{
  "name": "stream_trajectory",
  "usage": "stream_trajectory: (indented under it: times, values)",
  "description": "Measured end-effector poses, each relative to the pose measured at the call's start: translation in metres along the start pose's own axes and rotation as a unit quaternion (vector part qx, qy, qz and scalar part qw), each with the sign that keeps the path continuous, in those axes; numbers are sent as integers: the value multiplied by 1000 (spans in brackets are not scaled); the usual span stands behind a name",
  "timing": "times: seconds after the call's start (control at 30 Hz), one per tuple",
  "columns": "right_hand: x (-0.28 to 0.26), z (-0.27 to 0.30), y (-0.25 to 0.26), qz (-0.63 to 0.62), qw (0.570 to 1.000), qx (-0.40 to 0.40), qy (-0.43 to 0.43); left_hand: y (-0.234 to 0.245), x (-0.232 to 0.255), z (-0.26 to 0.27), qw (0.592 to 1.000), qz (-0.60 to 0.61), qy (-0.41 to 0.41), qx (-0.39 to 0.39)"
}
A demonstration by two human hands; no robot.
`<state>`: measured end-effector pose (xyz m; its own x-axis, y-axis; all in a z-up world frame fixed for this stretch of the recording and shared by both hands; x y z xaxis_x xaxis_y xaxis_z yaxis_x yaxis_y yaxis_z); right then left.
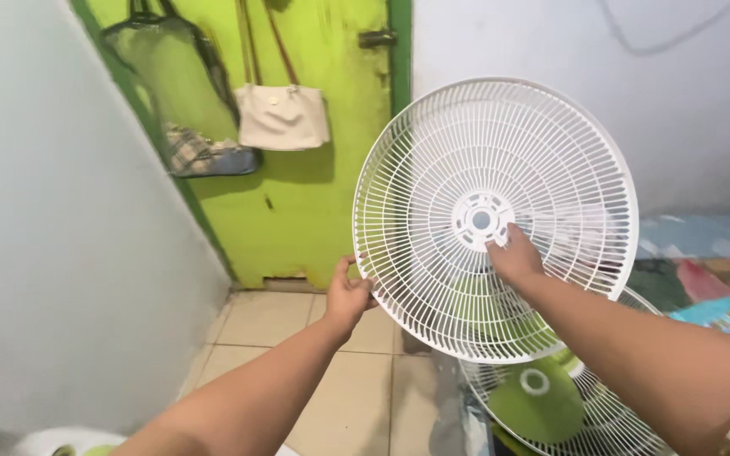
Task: The person attaches the front grill to a standing fan, aligns it with the motor housing, and secures it by tightening the central knob. The person then picks up a green fan blade and positions it for installation.
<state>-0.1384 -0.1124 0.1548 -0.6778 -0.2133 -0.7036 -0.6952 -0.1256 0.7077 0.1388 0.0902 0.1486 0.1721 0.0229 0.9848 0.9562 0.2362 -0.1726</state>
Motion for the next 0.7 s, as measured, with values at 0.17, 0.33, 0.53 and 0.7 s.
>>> stream_trajectory:
  times: [0.17,0.33,0.53,0.7]
  values:
    - [-68,-2,-9,4,998,-17,57,43,29,29,997,4,-38,60]
    - [-133,-2,-15,33,994,-28,96,87,55,65,990,5,-47,131]
    - [-185,-3,-45,35,991,91,94,130,86,129,975,6,-107,194]
    - [-234,8,-77,43,988,82,127,152,113,189,956,-30,-142,255]
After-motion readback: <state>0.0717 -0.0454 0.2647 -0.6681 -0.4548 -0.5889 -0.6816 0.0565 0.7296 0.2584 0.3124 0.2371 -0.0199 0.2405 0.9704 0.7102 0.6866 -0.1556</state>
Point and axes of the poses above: each hand's wrist, its own z-axis away from the middle knuckle, its own y-axis out of the back of the hand, x = y × z, the point moved 1 cm from there along -z, towards the middle knuckle, and after that the axes turned 11 degrees about -x, right-handed, at the moved point
